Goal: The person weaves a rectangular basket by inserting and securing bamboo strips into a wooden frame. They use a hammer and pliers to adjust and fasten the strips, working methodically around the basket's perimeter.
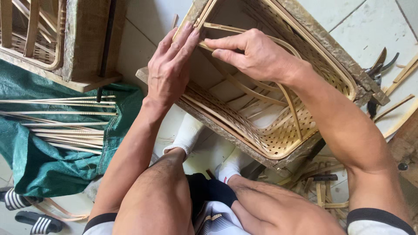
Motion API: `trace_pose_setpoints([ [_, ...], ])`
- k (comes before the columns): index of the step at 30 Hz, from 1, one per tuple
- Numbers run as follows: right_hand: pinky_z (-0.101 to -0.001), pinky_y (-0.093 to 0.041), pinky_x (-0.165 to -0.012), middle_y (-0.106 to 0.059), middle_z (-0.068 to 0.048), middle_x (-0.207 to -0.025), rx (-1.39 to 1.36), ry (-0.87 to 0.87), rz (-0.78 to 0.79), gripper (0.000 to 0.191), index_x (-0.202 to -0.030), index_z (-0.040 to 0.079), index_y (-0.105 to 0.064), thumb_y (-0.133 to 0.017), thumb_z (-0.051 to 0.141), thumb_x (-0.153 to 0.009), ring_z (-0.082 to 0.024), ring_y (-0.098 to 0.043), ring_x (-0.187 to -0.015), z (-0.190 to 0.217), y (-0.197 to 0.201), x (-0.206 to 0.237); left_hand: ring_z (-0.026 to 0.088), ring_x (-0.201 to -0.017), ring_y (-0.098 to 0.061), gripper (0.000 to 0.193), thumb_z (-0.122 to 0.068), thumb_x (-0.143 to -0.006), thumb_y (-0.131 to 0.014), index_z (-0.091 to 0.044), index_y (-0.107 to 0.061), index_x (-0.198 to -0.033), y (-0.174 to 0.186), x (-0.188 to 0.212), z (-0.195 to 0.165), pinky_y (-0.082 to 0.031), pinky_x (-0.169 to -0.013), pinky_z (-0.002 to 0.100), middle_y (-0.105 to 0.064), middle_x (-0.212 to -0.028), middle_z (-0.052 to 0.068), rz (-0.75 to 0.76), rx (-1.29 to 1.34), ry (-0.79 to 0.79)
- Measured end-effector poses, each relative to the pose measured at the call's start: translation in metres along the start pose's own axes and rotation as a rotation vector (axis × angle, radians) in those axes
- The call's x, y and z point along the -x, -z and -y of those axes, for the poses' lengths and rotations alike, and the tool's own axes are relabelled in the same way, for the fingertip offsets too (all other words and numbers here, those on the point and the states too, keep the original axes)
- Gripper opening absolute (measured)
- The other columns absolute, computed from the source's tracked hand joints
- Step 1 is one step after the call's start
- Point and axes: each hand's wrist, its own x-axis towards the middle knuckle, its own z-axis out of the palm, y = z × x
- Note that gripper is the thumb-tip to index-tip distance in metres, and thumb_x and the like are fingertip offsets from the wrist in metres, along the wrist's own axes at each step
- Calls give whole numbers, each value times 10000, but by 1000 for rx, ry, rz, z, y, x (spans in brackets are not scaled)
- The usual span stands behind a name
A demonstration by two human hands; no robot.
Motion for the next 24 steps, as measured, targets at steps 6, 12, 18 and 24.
trace_pose_setpoints([
  [6,-395,-553,-895,-759,-149,-1139,146,-311,178,359,-1384,231,-683,-593,281,-1040,-275,-729,-920,-14,1,-1,430,-1361,-559,607,71,-882,-645,-66,-598,-1471,6,-2,-5,-472,-1171,477,-600,-1502,141,74,-66,-57],
  [12,-368,-621,-817,-792,-112,-1152,103,296,-162,317,-1287,118,-740,-636,327,-1072,-229,-772,-954,-33,-17,10,373,-1299,-618,434,114,-1015,-629,-42,-613,-1420,8,0,-31,-510,-1119,448,-647,-1396,228,-6,-102,-39],
  [18,-305,-558,-506,-737,-133,-1026,381,122,-417,425,-1372,57,-604,-534,361,-1084,-204,-695,-637,-47,-1,97,349,-1250,-667,626,-26,-1009,-650,33,-381,-1572,5,8,-31,-566,-1076,400,-622,-1375,241,-61,-8,116],
  [24,-296,-581,-585,-733,-128,-1021,292,-851,-1106,244,-1177,14,-662,-569,213,-1072,-161,-695,-703,-108,77,329,244,-941,-745,455,-92,-1099,-761,-13,-560,-1499,5,32,-14,-610,-896,358,-757,-1123,155,32,-2,199],
])
